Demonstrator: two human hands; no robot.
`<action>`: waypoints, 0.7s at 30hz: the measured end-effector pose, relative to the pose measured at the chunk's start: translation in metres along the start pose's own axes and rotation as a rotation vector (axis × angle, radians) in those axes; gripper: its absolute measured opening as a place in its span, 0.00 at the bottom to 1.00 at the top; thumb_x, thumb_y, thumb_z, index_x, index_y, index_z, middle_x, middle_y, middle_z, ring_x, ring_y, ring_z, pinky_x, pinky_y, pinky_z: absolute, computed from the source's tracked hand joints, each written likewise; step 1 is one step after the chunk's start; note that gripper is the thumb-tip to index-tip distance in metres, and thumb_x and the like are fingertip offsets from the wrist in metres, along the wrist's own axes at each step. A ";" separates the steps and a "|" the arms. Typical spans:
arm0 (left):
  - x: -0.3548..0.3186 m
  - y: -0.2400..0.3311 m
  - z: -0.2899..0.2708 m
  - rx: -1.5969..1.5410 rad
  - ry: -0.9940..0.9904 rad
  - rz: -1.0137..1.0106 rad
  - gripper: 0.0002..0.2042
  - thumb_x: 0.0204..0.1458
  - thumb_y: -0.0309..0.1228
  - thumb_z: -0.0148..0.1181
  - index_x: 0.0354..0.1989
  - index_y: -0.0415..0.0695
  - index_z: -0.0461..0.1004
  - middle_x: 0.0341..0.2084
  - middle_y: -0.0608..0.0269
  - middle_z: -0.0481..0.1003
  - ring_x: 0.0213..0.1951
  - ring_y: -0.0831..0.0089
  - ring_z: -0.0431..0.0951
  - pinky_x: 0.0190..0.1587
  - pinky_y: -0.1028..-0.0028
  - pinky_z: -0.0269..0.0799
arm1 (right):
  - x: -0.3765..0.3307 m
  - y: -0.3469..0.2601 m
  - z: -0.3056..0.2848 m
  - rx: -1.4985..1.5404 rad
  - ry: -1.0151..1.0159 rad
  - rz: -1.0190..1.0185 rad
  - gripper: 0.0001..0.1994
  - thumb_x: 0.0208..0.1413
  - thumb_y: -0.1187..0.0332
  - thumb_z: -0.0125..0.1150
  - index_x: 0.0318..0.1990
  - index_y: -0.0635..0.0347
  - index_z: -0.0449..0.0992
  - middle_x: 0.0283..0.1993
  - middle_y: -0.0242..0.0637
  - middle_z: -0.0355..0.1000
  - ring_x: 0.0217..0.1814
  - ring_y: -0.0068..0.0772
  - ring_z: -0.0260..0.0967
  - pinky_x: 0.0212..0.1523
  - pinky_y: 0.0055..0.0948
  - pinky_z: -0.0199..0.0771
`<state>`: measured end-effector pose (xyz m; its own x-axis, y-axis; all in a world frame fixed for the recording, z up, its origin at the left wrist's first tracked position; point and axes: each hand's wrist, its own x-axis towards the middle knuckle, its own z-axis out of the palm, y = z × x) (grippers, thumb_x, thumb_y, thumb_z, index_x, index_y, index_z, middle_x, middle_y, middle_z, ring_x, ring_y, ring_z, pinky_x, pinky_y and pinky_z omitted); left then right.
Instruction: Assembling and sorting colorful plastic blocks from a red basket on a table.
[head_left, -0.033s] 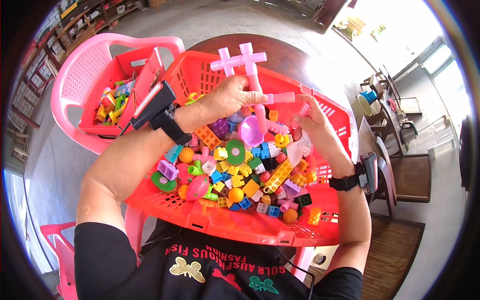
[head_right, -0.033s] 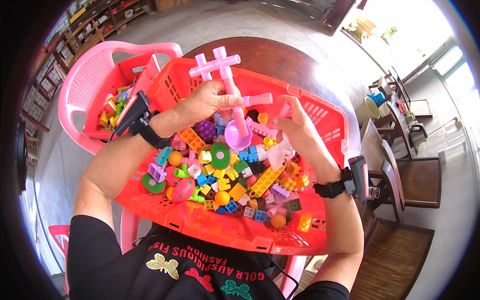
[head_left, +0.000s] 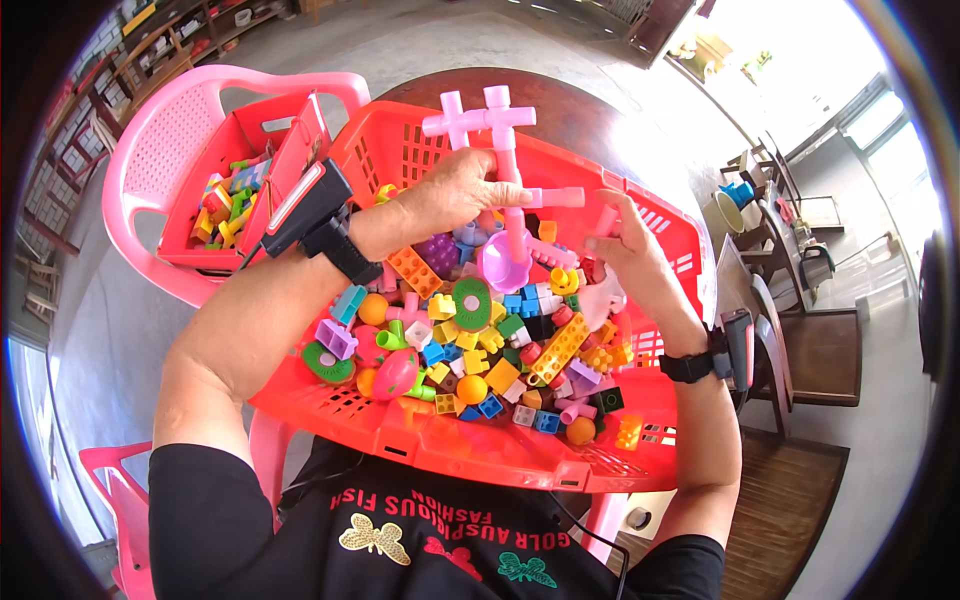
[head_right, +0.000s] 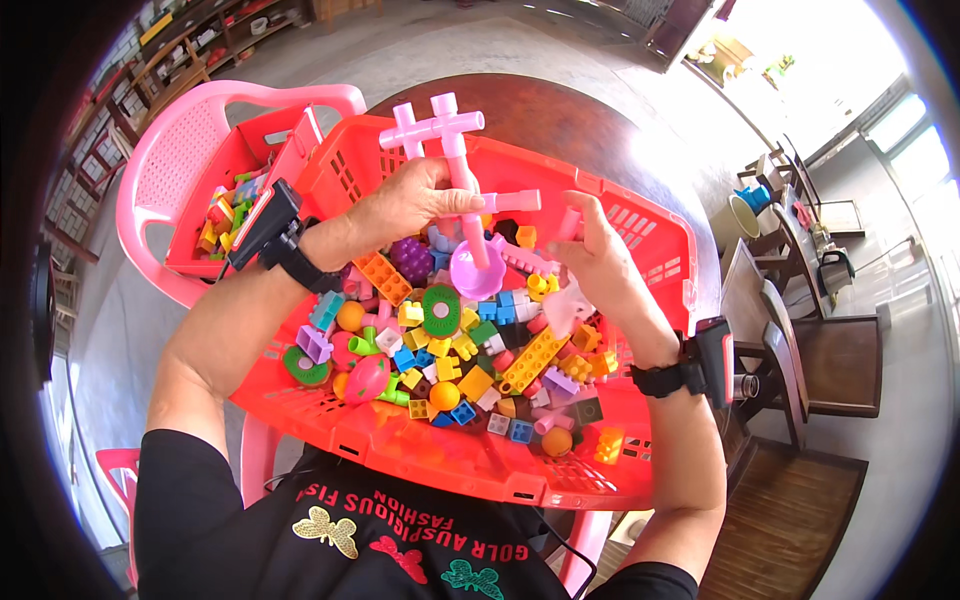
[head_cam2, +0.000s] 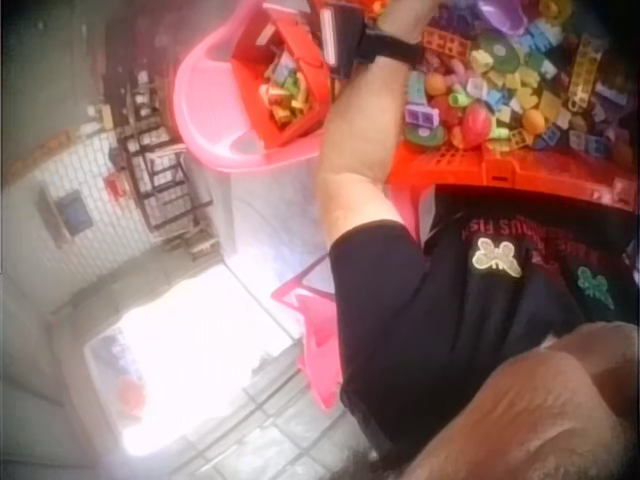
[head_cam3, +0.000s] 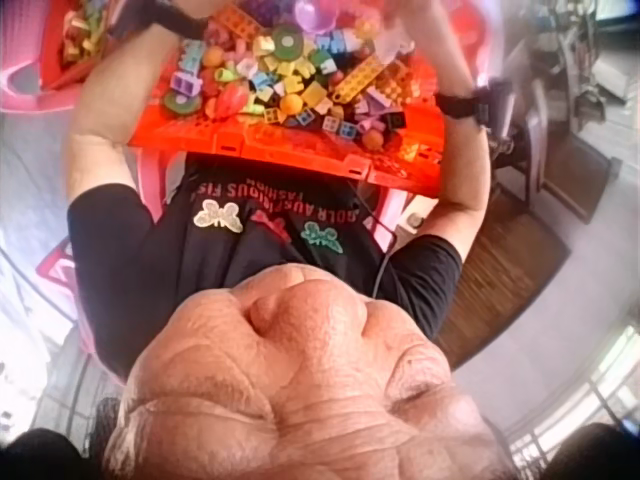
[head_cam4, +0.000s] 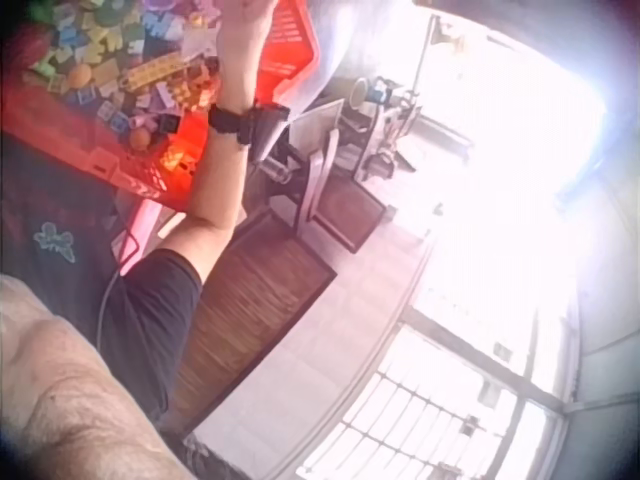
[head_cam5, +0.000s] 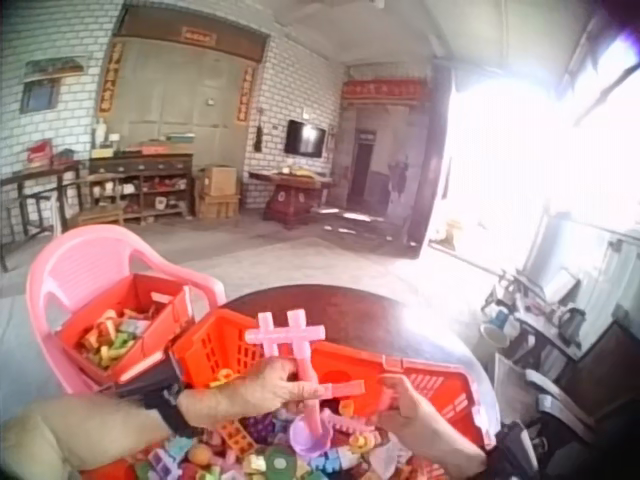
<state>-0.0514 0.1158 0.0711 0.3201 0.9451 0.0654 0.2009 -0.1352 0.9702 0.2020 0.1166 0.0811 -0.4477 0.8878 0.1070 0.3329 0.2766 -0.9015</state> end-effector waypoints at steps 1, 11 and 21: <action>0.001 -0.002 -0.004 0.052 0.019 0.005 0.14 0.49 0.40 0.63 0.31 0.39 0.75 0.22 0.64 0.76 0.25 0.79 0.75 0.27 0.78 0.70 | -0.001 -0.004 0.000 -0.105 0.034 0.052 0.17 0.49 0.75 0.59 0.47 0.65 0.64 0.25 0.37 0.70 0.26 0.26 0.66 0.27 0.27 0.67; 0.003 -0.002 -0.008 0.179 -0.082 -0.001 0.11 0.50 0.37 0.62 0.29 0.42 0.72 0.23 0.70 0.72 0.22 0.83 0.70 0.24 0.80 0.68 | 0.001 -0.018 -0.002 -0.554 -0.063 -0.110 0.11 0.46 0.69 0.63 0.30 0.68 0.71 0.25 0.45 0.67 0.27 0.41 0.67 0.29 0.33 0.65; -0.001 0.002 -0.006 0.312 -0.127 -0.024 0.11 0.43 0.34 0.66 0.28 0.41 0.72 0.21 0.66 0.74 0.23 0.78 0.74 0.26 0.76 0.70 | -0.002 -0.018 0.002 -0.667 -0.082 -0.369 0.10 0.48 0.66 0.62 0.32 0.65 0.73 0.28 0.44 0.67 0.32 0.47 0.68 0.32 0.38 0.68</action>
<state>-0.0571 0.1160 0.0738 0.4212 0.9070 -0.0050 0.4769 -0.2168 0.8518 0.1949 0.1090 0.0962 -0.6786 0.6719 0.2967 0.5687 0.7363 -0.3667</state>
